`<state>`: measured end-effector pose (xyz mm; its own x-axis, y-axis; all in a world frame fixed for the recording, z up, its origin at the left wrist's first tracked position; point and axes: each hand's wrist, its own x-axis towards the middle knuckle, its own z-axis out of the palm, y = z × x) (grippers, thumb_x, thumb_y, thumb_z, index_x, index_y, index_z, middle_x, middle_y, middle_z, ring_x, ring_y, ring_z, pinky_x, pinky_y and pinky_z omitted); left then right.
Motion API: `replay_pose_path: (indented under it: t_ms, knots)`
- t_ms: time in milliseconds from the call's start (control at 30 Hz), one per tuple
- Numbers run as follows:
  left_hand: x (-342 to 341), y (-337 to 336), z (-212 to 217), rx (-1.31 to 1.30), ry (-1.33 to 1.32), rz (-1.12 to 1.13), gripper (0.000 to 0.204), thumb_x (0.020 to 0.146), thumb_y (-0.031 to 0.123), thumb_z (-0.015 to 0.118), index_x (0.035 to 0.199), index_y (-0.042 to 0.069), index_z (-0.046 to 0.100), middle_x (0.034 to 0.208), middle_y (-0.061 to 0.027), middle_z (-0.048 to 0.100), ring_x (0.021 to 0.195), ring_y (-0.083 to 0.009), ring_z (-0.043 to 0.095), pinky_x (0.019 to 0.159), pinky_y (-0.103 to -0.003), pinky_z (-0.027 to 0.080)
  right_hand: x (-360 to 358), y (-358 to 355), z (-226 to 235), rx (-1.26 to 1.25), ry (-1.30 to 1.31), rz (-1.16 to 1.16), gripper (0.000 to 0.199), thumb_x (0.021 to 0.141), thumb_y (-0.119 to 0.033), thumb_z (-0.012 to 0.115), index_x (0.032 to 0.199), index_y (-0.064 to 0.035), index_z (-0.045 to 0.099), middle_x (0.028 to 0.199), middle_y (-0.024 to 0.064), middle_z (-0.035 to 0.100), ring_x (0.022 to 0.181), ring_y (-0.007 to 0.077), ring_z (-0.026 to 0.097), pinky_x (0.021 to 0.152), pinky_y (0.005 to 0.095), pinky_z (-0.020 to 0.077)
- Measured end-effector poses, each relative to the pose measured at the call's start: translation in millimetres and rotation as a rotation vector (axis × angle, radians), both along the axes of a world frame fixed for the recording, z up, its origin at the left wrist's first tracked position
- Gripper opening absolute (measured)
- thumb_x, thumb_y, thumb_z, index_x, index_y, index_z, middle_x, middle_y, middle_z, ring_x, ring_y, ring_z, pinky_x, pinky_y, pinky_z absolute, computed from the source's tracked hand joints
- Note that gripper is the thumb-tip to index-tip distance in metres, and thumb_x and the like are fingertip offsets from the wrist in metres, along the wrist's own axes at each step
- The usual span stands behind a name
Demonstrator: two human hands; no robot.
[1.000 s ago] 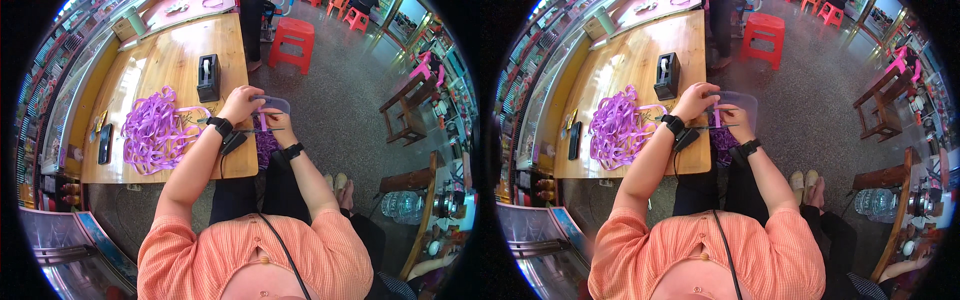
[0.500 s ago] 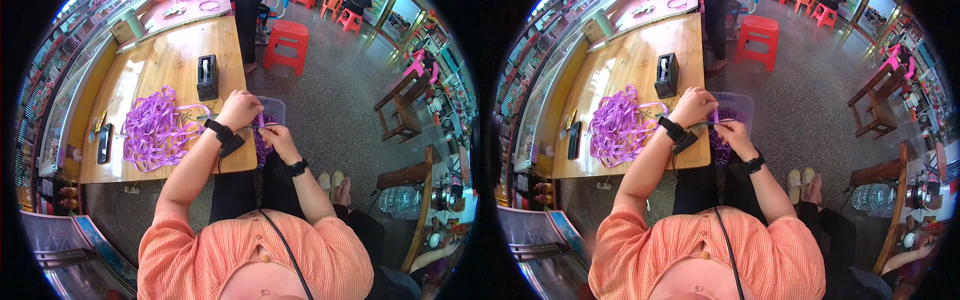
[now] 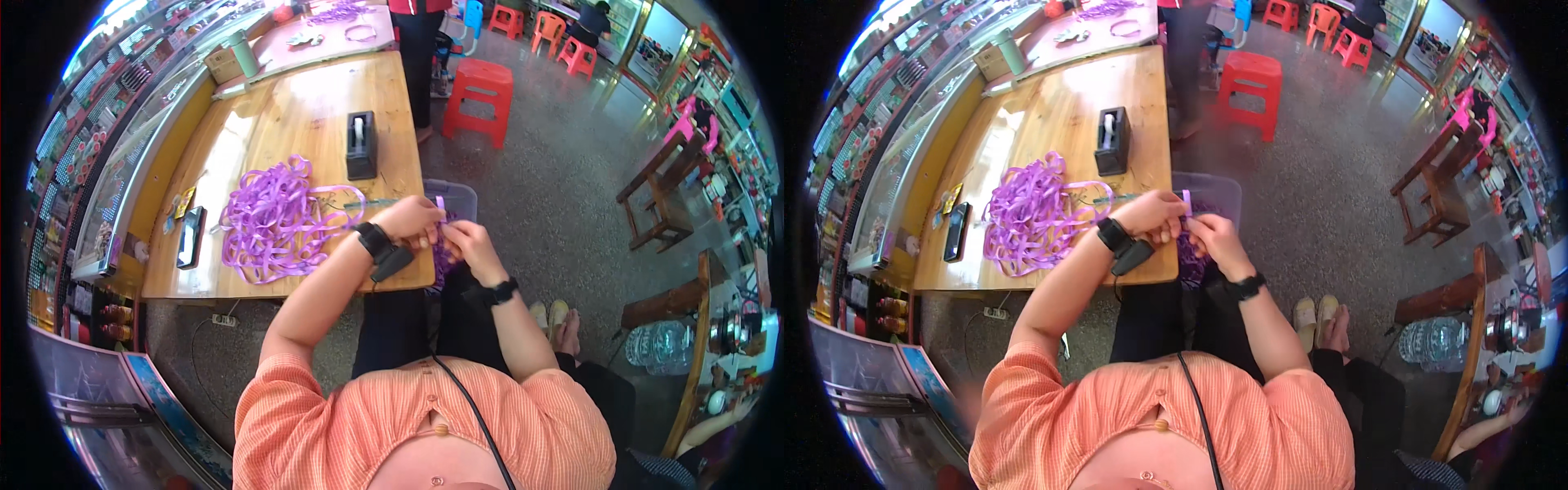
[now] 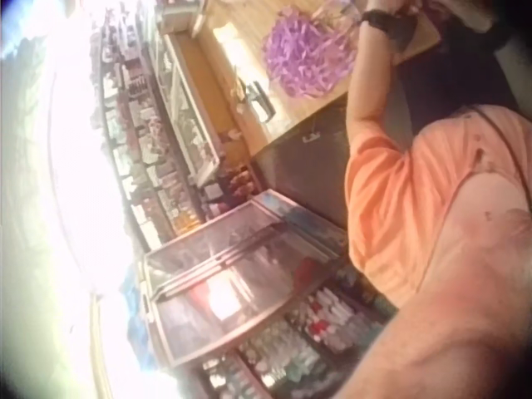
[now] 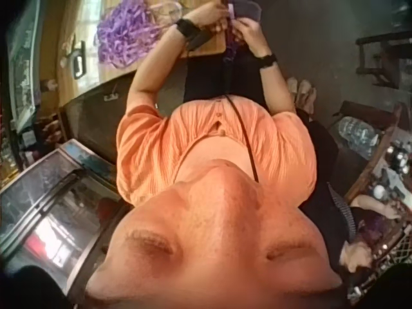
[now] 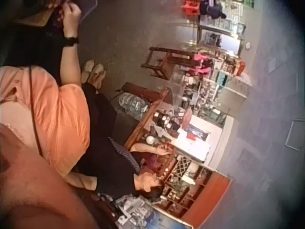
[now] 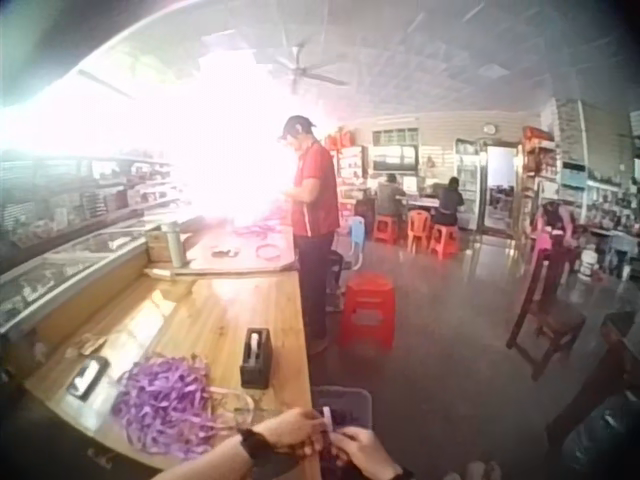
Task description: Measuring, cutting, and folding purple ribbons at a factory workbench.
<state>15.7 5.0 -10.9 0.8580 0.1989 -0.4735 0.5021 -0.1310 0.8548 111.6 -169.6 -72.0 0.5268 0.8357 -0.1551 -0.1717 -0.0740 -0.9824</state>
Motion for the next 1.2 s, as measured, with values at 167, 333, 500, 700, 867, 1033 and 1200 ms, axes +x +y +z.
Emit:
replay_pose_path:
  t_ms: [167,333,500,700,867,1033,1200]
  knots:
    - [-8.9,-1.9,-1.2,-0.057,-0.079,-0.005,0.028,0.102,0.028,0.052,0.101,0.002,0.062,0.072,-0.0091,0.068,0.049,-0.0167,0.062,0.042,-0.031,0.051,5.8,-1.2,60.3,-0.095,-0.243,0.208,0.023,0.099,-0.022,0.063,0.091,-0.0013,0.071,0.073,0.0012,0.064,0.055,0.0069,0.054,0.054,0.0227,0.0460]
    - [-7.5,-13.5,-20.7,-0.016,-0.189,-0.032,0.020,0.101,0.017,0.051,0.104,-0.001,0.058,0.074,-0.0136,0.069,0.051,-0.0207,0.065,0.044,-0.033,0.053,21.4,79.2,100.5,0.021,-0.298,0.173,0.024,0.097,-0.023,0.066,0.097,-0.0001,0.070,0.079,0.0010,0.066,0.055,0.0040,0.050,0.049,0.0219,0.0403]
    - [-6.1,-12.7,-25.7,-0.053,-0.207,0.031,0.022,0.098,0.014,0.048,0.091,-0.002,0.062,0.072,-0.0102,0.071,0.051,-0.0214,0.067,0.043,-0.034,0.053,23.3,177.1,100.9,-0.047,-0.306,0.178,0.025,0.094,-0.025,0.070,0.098,-0.0009,0.071,0.083,-0.0001,0.068,0.054,0.0032,0.047,0.048,0.0210,0.0380]
    - [-1.5,-16.5,-34.0,-0.105,-0.203,0.119,0.047,0.101,0.029,0.044,0.069,0.002,0.066,0.061,-0.0080,0.067,0.044,-0.0203,0.063,0.041,-0.035,0.050,29.3,226.5,95.5,-0.191,-0.314,0.178,0.023,0.091,-0.025,0.075,0.092,-0.0019,0.073,0.078,-0.0016,0.066,0.053,0.0024,0.044,0.042,0.0199,0.0307]
    - [-7.6,-12.4,-21.4,-0.110,-0.240,0.095,0.042,0.101,0.029,0.054,0.070,0.002,0.064,0.060,-0.0068,0.064,0.042,-0.0178,0.059,0.039,-0.032,0.046,26.6,234.7,100.6,-0.256,-0.298,0.166,0.021,0.090,-0.022,0.076,0.089,-0.0014,0.073,0.074,-0.0019,0.065,0.051,0.0019,0.042,0.040,0.0195,0.0273]
    - [-9.9,-11.4,-19.1,-0.142,-0.250,0.101,0.042,0.096,0.032,0.069,0.067,0.003,0.062,0.056,-0.0046,0.060,0.040,-0.0140,0.055,0.038,-0.029,0.042,26.5,239.0,97.6,-0.246,-0.212,0.189,0.020,0.090,-0.018,0.075,0.096,0.0006,0.073,0.079,0.0015,0.068,0.052,0.0022,0.044,0.039,0.0190,0.0287]
    - [-9.5,-6.9,-21.8,-0.202,-0.234,0.071,0.040,0.091,0.027,0.075,0.064,0.003,0.058,0.058,-0.0033,0.060,0.039,-0.0133,0.053,0.036,-0.030,0.041,22.1,238.8,97.1,-0.194,-0.125,0.179,0.016,0.090,-0.018,0.074,0.094,-0.0026,0.069,0.081,0.0018,0.068,0.055,0.0028,0.043,0.041,0.0195,0.0290]
